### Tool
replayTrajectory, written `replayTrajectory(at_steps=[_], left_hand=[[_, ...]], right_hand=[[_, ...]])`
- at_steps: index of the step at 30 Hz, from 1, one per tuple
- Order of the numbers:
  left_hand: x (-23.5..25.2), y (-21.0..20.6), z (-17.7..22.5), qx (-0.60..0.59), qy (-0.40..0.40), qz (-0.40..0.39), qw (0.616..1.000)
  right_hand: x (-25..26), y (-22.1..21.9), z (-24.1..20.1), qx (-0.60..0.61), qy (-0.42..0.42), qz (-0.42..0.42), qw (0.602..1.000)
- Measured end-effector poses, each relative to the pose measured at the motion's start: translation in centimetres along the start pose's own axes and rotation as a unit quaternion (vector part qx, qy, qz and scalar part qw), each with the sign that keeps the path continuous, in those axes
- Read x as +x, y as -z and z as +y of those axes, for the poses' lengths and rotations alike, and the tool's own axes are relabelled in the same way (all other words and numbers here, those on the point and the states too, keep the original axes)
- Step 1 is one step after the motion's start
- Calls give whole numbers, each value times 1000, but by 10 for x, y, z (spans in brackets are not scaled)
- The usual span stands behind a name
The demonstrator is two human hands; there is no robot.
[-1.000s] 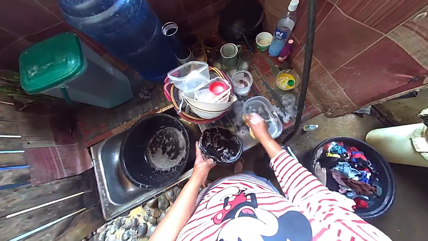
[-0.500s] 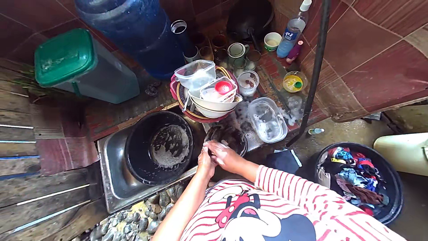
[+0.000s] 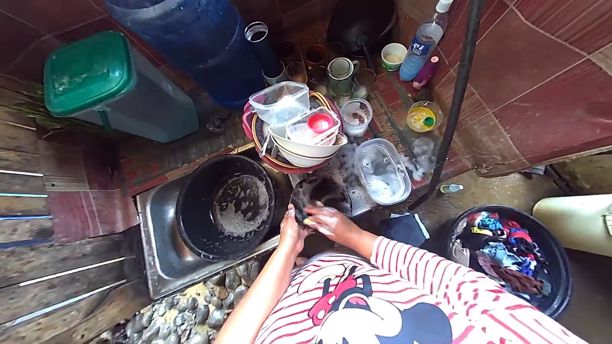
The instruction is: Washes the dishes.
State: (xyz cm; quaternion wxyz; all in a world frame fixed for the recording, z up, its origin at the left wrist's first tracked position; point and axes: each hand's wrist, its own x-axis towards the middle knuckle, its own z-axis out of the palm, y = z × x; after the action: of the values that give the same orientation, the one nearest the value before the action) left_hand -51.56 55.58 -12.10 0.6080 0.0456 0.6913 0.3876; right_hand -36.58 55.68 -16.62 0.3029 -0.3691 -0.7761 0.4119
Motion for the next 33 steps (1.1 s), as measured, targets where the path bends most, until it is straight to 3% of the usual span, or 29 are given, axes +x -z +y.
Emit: replayTrajectory(at_steps=[3,7,9,11,14,16,19,23,25,29,31,33], left_hand=[[0,2,-3,-4,2,-5,1000],[-1,1,-2,16,-1,-17,1000],[-3,-2,-2,17,2,-13,1000],[-6,-3,2,10,3,-13,1000],[-5,-2,4,11,-16,-16,1000],[-1,2,3,21,-7,-19,1000],[-2,1,4,37,2,-36,999],[-9,4,17,70,-13,-82,994],[-13,9,27,96,-9,-96,991],[-18,19,33,122,-24,-103,987],[-25,19,30,137,-35,-95,985],[-33,14,27,165,-45,-87,981]], right_hand=[[-13,31,19,-19,-91,15,996],[49,36,40,-91,-246,3,965],[75,16,36,-103,-228,-16,968],[76,-7,11,-68,-144,-48,986],[32,-7,-21,-17,-37,-90,995],[-4,5,-8,-44,4,-54,998],[-13,24,23,-63,-34,-1,997],[36,22,29,-40,-188,60,979],[46,17,14,-3,-167,44,985],[13,0,-9,89,-19,42,995],[-4,-7,7,61,-55,108,991],[0,-8,28,28,-164,181,969]])
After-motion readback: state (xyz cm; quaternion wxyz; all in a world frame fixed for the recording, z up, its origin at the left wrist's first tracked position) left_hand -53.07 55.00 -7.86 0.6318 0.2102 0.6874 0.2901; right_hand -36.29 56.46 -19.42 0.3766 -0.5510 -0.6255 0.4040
